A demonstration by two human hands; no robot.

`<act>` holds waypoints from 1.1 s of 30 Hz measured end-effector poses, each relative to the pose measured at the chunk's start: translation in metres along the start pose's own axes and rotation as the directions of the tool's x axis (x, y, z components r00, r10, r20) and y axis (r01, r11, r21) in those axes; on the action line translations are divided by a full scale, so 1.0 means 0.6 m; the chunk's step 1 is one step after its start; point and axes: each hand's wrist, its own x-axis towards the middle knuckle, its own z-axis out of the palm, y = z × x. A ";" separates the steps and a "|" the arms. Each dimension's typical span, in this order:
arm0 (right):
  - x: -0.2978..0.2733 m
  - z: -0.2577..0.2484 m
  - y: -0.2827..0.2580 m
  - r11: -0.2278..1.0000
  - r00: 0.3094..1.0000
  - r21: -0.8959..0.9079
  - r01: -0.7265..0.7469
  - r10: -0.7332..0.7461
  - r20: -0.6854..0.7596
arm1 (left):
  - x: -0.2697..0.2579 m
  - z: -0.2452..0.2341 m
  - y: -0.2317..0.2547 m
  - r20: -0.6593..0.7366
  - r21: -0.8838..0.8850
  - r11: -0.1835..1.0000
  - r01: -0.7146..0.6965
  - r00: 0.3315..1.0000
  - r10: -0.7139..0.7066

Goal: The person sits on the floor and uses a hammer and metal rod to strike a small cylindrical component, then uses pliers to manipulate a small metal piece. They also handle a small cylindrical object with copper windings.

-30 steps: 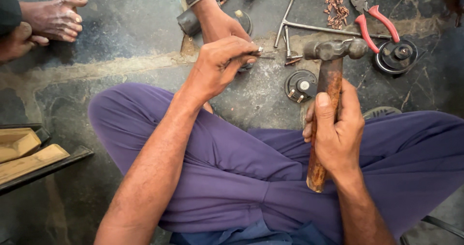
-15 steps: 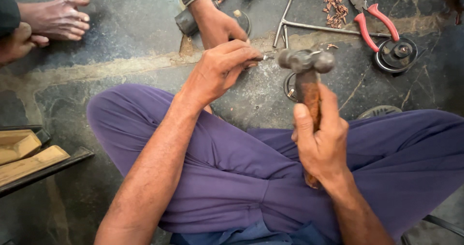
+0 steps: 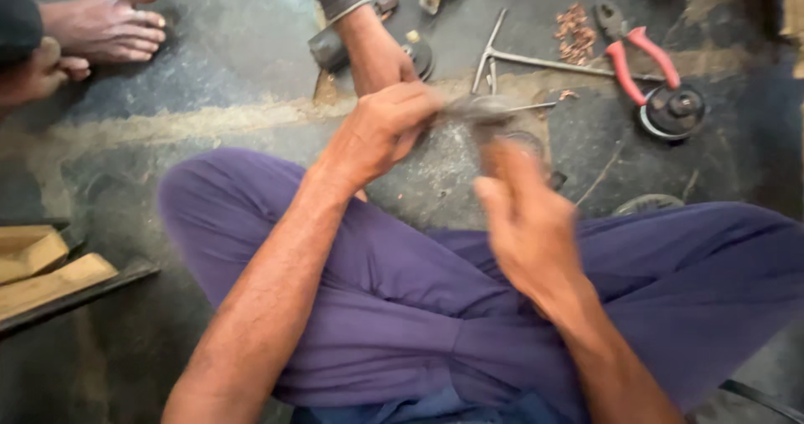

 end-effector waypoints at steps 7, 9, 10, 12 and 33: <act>-0.025 -0.018 0.026 0.959 0.980 0.278 -0.055 0.106 -0.170 | 0.003 -0.014 0.013 -0.320 -0.199 0.980 0.024 0.943 -0.088; -0.008 -0.026 0.037 0.922 0.972 0.388 -0.011 0.101 -0.212 | 0.013 -0.029 0.017 -0.323 -0.183 0.983 0.011 0.944 -0.071; -0.007 -0.030 0.043 0.905 0.969 0.426 -0.022 0.123 -0.212 | 0.012 -0.028 0.020 -0.320 -0.186 0.982 0.014 0.945 -0.074; -0.004 -0.028 0.054 0.864 0.964 0.502 -0.041 0.167 -0.208 | 0.016 -0.022 0.021 -0.312 -0.192 0.981 -0.004 0.948 -0.057; -0.017 -0.009 0.061 0.966 0.971 0.250 -0.070 0.124 -0.205 | 0.020 -0.006 0.030 -0.118 -0.087 0.996 0.004 0.993 -0.014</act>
